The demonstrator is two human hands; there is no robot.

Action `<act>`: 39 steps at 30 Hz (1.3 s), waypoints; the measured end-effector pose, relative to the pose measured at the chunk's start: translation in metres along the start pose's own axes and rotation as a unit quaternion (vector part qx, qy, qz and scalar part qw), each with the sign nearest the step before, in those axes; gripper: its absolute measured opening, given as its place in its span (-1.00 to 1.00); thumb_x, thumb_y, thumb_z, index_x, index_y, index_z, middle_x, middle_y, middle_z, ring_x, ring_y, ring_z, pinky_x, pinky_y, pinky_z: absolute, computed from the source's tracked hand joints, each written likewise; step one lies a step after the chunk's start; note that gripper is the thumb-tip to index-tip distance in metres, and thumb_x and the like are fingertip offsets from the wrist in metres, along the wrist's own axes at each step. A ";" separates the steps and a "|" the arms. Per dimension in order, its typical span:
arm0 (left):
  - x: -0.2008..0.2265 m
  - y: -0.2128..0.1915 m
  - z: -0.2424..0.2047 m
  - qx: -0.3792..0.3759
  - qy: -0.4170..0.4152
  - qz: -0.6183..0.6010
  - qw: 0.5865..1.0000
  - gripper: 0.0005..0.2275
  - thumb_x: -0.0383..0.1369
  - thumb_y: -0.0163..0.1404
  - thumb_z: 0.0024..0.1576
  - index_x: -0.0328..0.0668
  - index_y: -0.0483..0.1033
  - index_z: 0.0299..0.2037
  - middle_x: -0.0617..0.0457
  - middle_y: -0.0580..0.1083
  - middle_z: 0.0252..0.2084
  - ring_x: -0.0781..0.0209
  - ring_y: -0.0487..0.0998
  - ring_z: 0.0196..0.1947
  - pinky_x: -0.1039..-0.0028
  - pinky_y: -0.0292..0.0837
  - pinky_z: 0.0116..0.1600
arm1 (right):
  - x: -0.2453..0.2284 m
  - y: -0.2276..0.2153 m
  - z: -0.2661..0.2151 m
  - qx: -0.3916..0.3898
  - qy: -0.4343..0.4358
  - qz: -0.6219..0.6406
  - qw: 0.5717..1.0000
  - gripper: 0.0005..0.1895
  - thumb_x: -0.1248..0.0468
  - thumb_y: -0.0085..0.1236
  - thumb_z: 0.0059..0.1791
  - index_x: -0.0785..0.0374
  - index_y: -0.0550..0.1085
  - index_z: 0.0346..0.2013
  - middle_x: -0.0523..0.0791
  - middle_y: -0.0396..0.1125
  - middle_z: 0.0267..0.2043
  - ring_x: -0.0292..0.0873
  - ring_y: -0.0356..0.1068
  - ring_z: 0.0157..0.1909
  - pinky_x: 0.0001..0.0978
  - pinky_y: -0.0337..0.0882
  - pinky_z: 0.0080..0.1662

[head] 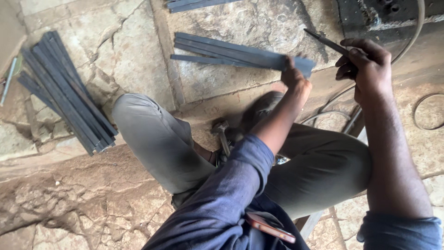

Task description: The person sits on the floor and uses a hammer and chisel to strike a stack of metal rods. They repeatedly align the rods, place the chisel on the end, and strike it with the hammer to create a mark or indentation.

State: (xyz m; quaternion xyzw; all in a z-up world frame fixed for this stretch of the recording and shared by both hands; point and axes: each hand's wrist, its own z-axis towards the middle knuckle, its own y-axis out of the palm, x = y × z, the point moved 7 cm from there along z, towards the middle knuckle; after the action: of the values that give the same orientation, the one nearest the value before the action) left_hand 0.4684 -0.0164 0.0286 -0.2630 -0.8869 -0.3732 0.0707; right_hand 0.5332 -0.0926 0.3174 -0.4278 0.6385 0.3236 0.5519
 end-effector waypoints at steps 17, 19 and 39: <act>0.308 -0.027 0.033 -0.250 0.446 0.700 0.500 -0.86 -0.33 0.18 0.20 -0.07 0.60 -0.08 0.10 0.64 -0.19 0.29 0.67 -0.31 0.48 0.58 -0.22 | 0.048 0.075 0.033 -0.187 0.102 -0.265 0.941 -0.69 0.34 -0.08 0.16 0.24 0.45 0.19 0.01 0.48 -0.19 -0.16 0.47 -0.27 -0.33 0.55 -0.23; 0.340 -0.027 0.046 -0.241 0.454 0.744 0.427 -0.82 -0.27 0.22 0.21 -0.10 0.60 -0.07 0.06 0.62 -0.13 0.21 0.64 -0.21 0.41 0.56 -0.13 | 0.075 0.100 0.047 -0.240 0.137 -0.322 0.905 -0.65 0.28 -0.09 0.16 0.10 0.44 0.24 -0.03 0.50 -0.14 -0.15 0.47 -0.20 -0.29 0.54 -0.20; 0.359 0.008 0.100 -0.261 0.511 0.796 0.194 0.14 0.63 -0.13 -0.08 0.23 -0.30 0.58 -0.08 -0.46 0.60 -0.18 -0.44 0.58 -0.38 -0.48 0.48 | 0.185 0.137 0.195 -0.209 -0.102 -0.632 0.739 0.15 -0.61 -0.47 -0.13 -0.12 -0.27 0.59 0.01 -0.54 0.65 0.15 -0.55 0.64 0.42 -0.50 0.43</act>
State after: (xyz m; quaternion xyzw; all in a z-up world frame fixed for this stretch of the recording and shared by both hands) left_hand 0.1739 0.2064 0.0783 -0.5845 0.1707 -0.3816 0.6954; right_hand 0.4880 0.1033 0.0924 -0.8021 0.0777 0.0667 0.5883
